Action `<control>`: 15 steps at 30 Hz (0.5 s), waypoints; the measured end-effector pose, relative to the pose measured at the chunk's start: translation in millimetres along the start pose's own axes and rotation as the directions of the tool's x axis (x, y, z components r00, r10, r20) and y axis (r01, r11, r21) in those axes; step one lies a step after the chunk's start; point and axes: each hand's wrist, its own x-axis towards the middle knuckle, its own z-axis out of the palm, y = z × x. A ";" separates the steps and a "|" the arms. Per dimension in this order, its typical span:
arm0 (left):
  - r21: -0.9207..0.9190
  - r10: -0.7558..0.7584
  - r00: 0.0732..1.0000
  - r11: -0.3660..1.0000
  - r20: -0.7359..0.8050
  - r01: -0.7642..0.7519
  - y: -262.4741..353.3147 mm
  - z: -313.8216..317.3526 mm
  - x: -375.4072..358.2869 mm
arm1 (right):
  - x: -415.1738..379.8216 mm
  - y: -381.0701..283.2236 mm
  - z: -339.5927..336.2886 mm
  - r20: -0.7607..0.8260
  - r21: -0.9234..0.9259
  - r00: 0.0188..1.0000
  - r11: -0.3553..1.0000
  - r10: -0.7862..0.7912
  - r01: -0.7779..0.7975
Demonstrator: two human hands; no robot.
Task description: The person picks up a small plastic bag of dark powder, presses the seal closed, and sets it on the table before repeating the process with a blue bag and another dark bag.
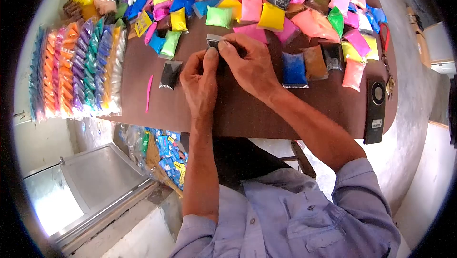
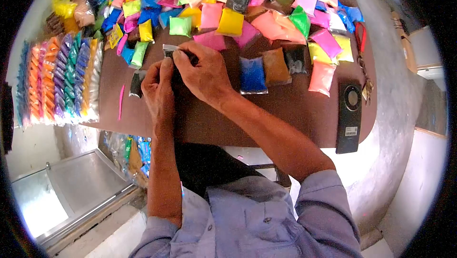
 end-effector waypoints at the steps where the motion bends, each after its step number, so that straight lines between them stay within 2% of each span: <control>1: 0.004 -0.001 1.000 1.000 0.001 0.001 -0.2 -0.8 -0.3 | 0.1 0.3 -0.1 0.002 -0.036 1.000 0.999 -0.026 0.026; 3: 0.095 0.007 0.999 0.995 0.038 -0.011 -0.4 -2.5 -0.2 | -0.4 -2.6 -1.1 0.026 -0.029 0.999 0.999 0.020 -0.019; 4: 0.095 0.008 0.999 0.995 0.039 -0.012 -1.3 -3.0 -0.1 | -0.2 -4.8 -1.9 0.051 -0.025 0.997 0.998 0.064 -0.063; 8: 0.081 0.015 0.998 0.996 0.063 -0.020 -4.0 -3.3 0.0 | 2.1 -6.5 -3.3 0.050 -0.073 0.996 0.995 0.069 -0.066; 10: 0.070 0.010 0.998 0.997 0.065 -0.014 -3.5 -3.0 0.1 | 3.0 -4.2 -3.1 0.078 0.010 0.993 0.996 0.092 -0.093; 13: 0.074 0.050 0.997 0.996 0.059 -0.054 -1.1 -0.3 0.4 | 2.6 -1.1 -2.8 0.053 0.002 0.996 0.997 0.075 -0.075; 15: 0.035 0.006 0.998 0.999 0.066 -0.009 1.3 1.1 -1.9 | 2.0 0.7 -2.8 0.046 0.031 0.997 0.997 0.069 -0.071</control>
